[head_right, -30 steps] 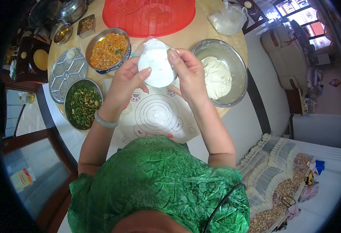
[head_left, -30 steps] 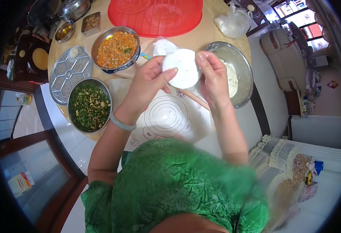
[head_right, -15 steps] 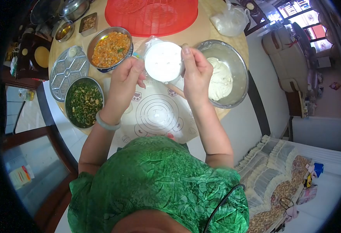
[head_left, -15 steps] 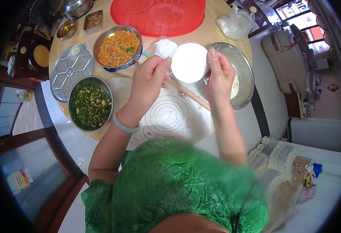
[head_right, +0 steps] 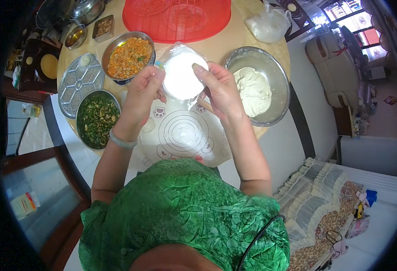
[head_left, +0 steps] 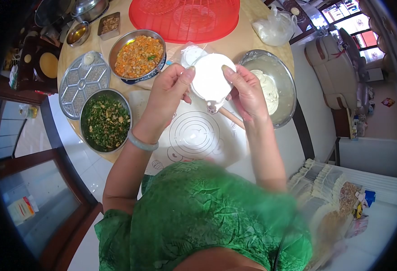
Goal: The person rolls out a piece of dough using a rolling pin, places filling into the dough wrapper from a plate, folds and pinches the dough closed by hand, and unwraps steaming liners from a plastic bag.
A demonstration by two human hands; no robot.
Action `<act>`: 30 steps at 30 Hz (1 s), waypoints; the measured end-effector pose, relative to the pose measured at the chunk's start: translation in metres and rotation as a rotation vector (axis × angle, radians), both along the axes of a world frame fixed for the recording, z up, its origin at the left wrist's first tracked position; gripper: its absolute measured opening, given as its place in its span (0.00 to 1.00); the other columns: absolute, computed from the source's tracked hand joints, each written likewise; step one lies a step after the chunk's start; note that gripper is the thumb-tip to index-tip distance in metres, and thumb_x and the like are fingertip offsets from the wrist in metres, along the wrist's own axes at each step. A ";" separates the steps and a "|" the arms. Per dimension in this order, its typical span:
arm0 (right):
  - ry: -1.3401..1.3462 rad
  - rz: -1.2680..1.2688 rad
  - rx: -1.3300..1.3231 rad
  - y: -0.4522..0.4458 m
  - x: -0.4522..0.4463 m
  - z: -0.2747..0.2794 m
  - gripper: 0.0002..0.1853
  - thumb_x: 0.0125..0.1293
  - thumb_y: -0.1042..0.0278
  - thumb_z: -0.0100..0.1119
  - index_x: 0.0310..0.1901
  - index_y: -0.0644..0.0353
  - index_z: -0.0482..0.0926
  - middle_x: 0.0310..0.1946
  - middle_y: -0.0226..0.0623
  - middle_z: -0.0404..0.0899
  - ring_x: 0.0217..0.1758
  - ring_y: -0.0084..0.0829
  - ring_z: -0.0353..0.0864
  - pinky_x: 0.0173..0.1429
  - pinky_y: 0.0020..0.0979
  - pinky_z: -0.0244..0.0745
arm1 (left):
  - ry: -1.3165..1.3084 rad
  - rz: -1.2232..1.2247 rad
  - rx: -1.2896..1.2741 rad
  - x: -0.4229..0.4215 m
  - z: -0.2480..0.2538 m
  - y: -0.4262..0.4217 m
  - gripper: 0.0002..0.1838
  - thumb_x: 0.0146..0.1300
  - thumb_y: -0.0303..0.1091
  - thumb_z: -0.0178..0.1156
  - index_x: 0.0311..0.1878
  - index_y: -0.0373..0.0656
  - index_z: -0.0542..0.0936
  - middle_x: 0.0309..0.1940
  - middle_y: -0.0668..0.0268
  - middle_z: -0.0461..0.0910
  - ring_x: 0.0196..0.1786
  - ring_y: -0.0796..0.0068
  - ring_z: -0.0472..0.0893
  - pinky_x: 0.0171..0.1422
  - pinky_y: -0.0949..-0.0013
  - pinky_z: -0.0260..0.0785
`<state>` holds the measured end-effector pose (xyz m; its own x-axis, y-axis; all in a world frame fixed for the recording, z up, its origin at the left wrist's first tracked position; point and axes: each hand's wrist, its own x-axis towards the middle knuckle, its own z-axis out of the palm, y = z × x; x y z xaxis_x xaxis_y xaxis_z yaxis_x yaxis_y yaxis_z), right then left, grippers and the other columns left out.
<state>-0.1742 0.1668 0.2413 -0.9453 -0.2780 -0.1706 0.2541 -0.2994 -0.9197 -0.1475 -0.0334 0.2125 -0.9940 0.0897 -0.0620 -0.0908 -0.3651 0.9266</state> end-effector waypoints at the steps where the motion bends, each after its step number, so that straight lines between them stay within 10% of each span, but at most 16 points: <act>1: -0.003 0.010 0.016 0.001 -0.001 -0.002 0.12 0.71 0.62 0.62 0.46 0.62 0.81 0.31 0.26 0.83 0.27 0.13 0.77 0.27 0.19 0.69 | -0.007 0.006 0.021 0.000 0.000 0.001 0.14 0.74 0.43 0.57 0.36 0.43 0.75 0.28 0.73 0.75 0.30 0.87 0.74 0.33 0.79 0.70; 9: -0.061 -0.108 0.006 0.000 -0.002 -0.013 0.12 0.73 0.59 0.60 0.46 0.60 0.80 0.30 0.27 0.82 0.20 0.14 0.74 0.20 0.18 0.64 | -0.115 -0.072 0.114 0.007 0.004 0.010 0.13 0.75 0.41 0.56 0.48 0.41 0.79 0.37 0.68 0.79 0.38 0.81 0.79 0.38 0.71 0.79; 24: 0.027 0.000 -0.155 -0.001 -0.003 -0.017 0.12 0.74 0.61 0.58 0.51 0.59 0.79 0.42 0.30 0.83 0.41 0.19 0.81 0.42 0.23 0.76 | 0.138 -0.003 -0.124 0.013 0.005 0.003 0.09 0.69 0.35 0.64 0.36 0.40 0.79 0.29 0.73 0.79 0.33 0.87 0.77 0.35 0.78 0.73; 30: -0.022 -0.079 -0.199 -0.011 -0.001 -0.006 0.10 0.76 0.63 0.55 0.49 0.61 0.77 0.44 0.34 0.83 0.45 0.24 0.83 0.51 0.29 0.81 | 0.087 -0.004 -0.043 0.017 0.025 0.006 0.15 0.76 0.41 0.53 0.39 0.38 0.79 0.30 0.71 0.78 0.34 0.85 0.77 0.35 0.77 0.74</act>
